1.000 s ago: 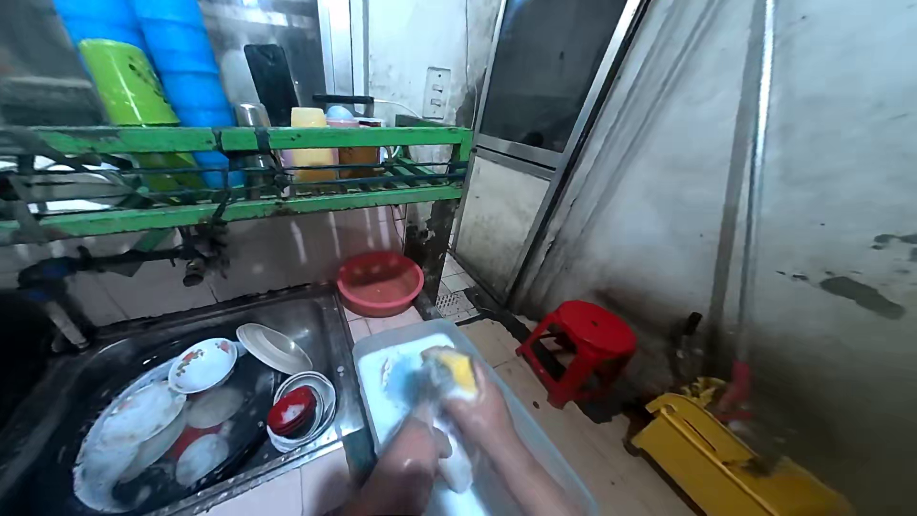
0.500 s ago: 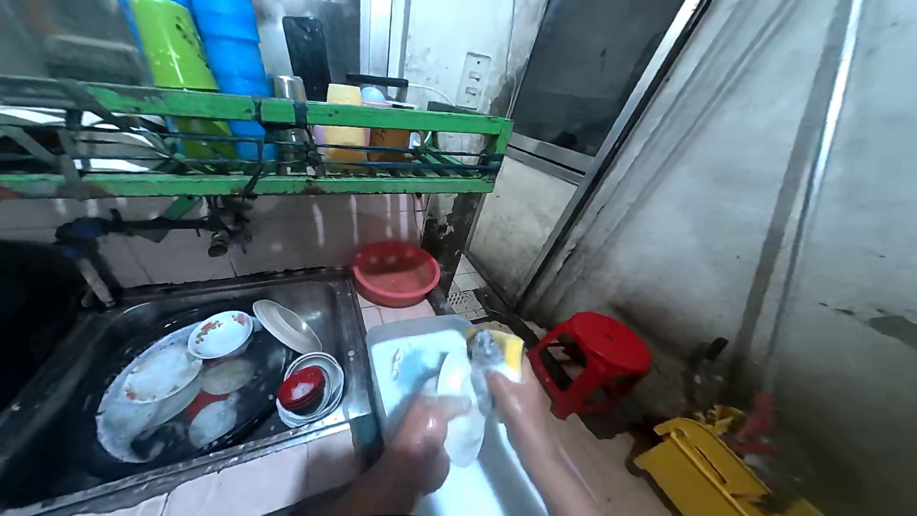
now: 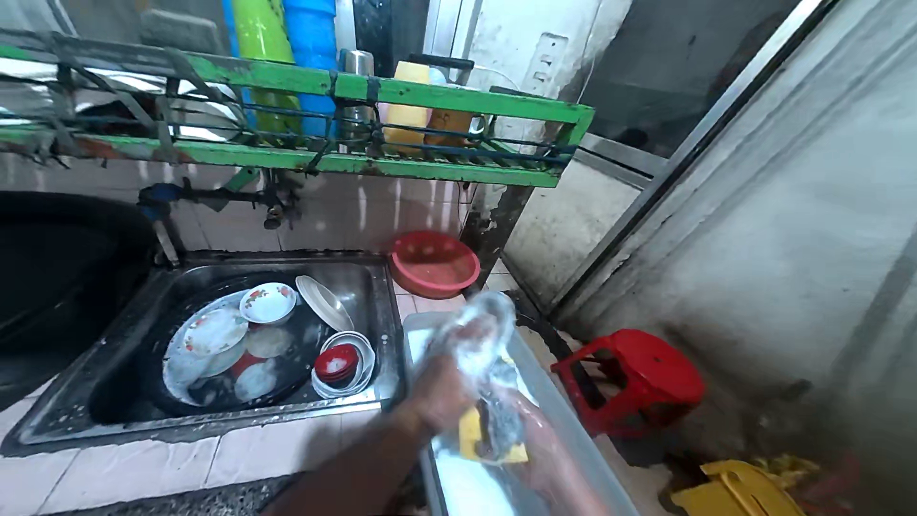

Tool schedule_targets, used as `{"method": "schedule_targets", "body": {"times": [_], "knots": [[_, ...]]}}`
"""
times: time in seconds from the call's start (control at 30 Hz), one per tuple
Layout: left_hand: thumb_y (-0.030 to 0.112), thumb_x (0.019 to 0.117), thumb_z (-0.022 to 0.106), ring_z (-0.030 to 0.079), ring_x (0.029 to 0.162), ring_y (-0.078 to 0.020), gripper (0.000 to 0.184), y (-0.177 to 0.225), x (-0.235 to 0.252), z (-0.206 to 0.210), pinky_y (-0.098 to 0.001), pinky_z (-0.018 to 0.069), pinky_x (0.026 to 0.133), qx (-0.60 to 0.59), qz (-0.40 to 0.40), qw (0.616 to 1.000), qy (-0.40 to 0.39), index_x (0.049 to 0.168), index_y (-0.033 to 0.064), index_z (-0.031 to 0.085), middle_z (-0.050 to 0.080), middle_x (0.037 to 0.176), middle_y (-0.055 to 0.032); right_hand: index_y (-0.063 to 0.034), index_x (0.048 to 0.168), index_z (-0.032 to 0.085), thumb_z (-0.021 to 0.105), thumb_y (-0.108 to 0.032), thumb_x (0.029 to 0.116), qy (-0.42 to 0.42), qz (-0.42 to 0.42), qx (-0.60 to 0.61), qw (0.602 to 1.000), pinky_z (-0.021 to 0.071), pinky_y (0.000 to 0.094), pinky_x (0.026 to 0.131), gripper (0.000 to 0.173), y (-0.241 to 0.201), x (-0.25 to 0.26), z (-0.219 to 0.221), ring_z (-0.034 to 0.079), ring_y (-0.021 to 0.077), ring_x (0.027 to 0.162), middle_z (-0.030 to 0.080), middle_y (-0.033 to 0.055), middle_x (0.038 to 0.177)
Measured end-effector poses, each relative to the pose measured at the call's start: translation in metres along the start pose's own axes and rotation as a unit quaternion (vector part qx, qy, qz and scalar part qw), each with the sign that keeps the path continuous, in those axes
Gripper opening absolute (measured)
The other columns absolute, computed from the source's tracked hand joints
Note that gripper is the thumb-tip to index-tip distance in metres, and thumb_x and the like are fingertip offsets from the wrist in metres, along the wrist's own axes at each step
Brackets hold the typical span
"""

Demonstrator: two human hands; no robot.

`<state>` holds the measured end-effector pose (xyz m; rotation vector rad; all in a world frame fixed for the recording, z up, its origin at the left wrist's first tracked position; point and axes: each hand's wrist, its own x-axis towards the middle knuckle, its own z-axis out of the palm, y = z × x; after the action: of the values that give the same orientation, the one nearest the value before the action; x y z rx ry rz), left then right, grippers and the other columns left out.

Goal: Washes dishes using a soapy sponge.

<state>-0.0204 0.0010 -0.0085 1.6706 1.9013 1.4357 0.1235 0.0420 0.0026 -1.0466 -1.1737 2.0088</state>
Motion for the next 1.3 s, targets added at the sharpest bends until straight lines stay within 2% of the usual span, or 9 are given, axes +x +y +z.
{"method": "schedule_targets", "body": {"times": [0.1, 0.3, 0.43, 0.5, 0.57, 0.73, 0.87, 1.1, 1.3], "knots": [[0.011, 0.103, 0.055, 0.055, 0.135, -0.024, 0.039, -0.065, 0.007, -0.053, -0.0457, 0.0444, 0.115, 0.157, -0.059, 0.98, 0.108, 0.142, 0.0105, 0.061, 0.059, 0.146, -0.009, -0.0005, 0.148, 0.044, 0.062, -0.01, 0.0962, 0.055, 0.002, -0.279, 0.959, 0.0563, 0.0428, 0.087, 0.056, -0.004, 0.019, -0.03, 0.067, 0.0233, 0.1, 0.066, 0.0194, 0.119], [0.01, 0.1023, 0.053, 0.058, 0.128, -0.0414, 0.044, -0.133, -0.016, -0.15, -0.0575, 0.045, 0.108, 0.29, -0.426, 0.852, 0.093, 0.146, 0.0042, 0.053, 0.061, 0.136, -0.0231, 0.0024, 0.141, 0.056, 0.074, -0.017, 0.089, 0.04, -0.02, -0.605, 0.795, 0.0402, 0.056, 0.113, 0.058, -0.006, 0.037, -0.066, 0.052, 0.042, 0.133, 0.056, 0.0278, 0.14], [0.011, 0.103, 0.053, 0.062, 0.122, -0.0382, 0.043, -0.086, 0.024, -0.105, -0.0554, 0.049, 0.105, 0.203, -0.309, 0.926, 0.082, 0.146, 0.0059, 0.052, 0.062, 0.134, -0.0229, -0.0045, 0.145, 0.055, 0.074, -0.025, 0.089, -0.012, 0.0, -0.71, 0.704, 0.0392, 0.0562, 0.115, 0.062, 0.002, 0.042, -0.05, 0.049, 0.0409, 0.137, 0.056, 0.0223, 0.144], [0.008, 0.1019, 0.054, 0.061, 0.125, -0.0324, 0.037, -0.058, 0.042, -0.059, -0.05, 0.0473, 0.109, 0.144, -0.212, 0.967, -0.001, 0.138, 0.0044, 0.06, 0.063, 0.135, -0.0187, -0.0051, 0.147, 0.054, 0.074, -0.024, 0.0882, -0.025, 0.007, -0.73, 0.682, 0.0396, 0.0577, 0.114, 0.065, 0.007, 0.047, -0.052, 0.047, 0.0412, 0.139, 0.055, 0.0213, 0.146], [0.01, 0.1018, 0.053, 0.058, 0.13, -0.034, 0.037, -0.031, 0.055, -0.019, -0.051, 0.0444, 0.111, 0.123, -0.251, 0.951, -0.135, 0.137, 0.0009, 0.06, 0.061, 0.138, -0.0205, -0.0051, 0.149, 0.05, 0.074, -0.023, 0.0884, -0.028, 0.02, -0.737, 0.675, 0.0407, 0.0579, 0.113, 0.068, 0.009, 0.048, -0.051, 0.046, 0.0415, 0.14, 0.053, 0.0213, 0.148], [0.013, 0.1052, 0.047, 0.049, 0.139, -0.039, 0.047, -0.037, 0.058, 0.026, -0.0514, 0.0404, 0.114, 0.133, -0.411, 0.876, -0.212, 0.145, -0.0123, 0.041, 0.048, 0.148, -0.0291, -0.0066, 0.152, 0.047, 0.074, -0.024, 0.09, -0.028, 0.028, -0.729, 0.684, 0.039, 0.0584, 0.114, 0.07, 0.009, 0.048, -0.052, 0.043, 0.0411, 0.143, 0.05, 0.0205, 0.15], [0.02, 0.1073, 0.048, 0.055, 0.132, -0.0376, 0.04, -0.046, 0.057, 0.027, -0.0516, 0.0432, 0.11, 0.055, -0.435, 0.887, -0.144, 0.131, -0.0102, 0.058, 0.057, 0.138, -0.0278, -0.0048, 0.153, 0.045, 0.073, -0.023, 0.0906, -0.036, 0.012, -0.72, 0.693, 0.0377, 0.0582, 0.115, 0.071, 0.011, 0.049, -0.055, 0.041, 0.0415, 0.144, 0.05, 0.021, 0.151], [0.023, 0.1094, 0.045, 0.055, 0.132, -0.0355, 0.041, -0.034, 0.051, 0.021, -0.0478, 0.0409, 0.114, 0.035, -0.336, 0.932, -0.134, 0.136, -0.0062, 0.057, 0.059, 0.138, -0.0265, -0.0053, 0.153, 0.045, 0.074, -0.025, 0.0898, -0.048, 0.025, -0.72, 0.692, 0.0378, 0.0587, 0.114, 0.073, 0.01, 0.055, -0.055, 0.04, 0.0426, 0.144, 0.048, 0.0211, 0.152], [0.0, 0.1019, 0.05, 0.058, 0.125, -0.0223, 0.05, -0.001, 0.028, 0.002, -0.0381, 0.0495, 0.105, -0.25, -0.33, 0.91, 0.024, 0.151, -0.0003, 0.04, 0.056, 0.141, -0.0193, 0.0066, 0.145, 0.048, 0.072, -0.008, 0.0891, 0.078, -0.048, -0.428, 0.899, 0.046, 0.0563, 0.107, 0.063, -0.004, 0.044, -0.053, 0.059, 0.0414, 0.125, 0.059, 0.0311, 0.135]]}}
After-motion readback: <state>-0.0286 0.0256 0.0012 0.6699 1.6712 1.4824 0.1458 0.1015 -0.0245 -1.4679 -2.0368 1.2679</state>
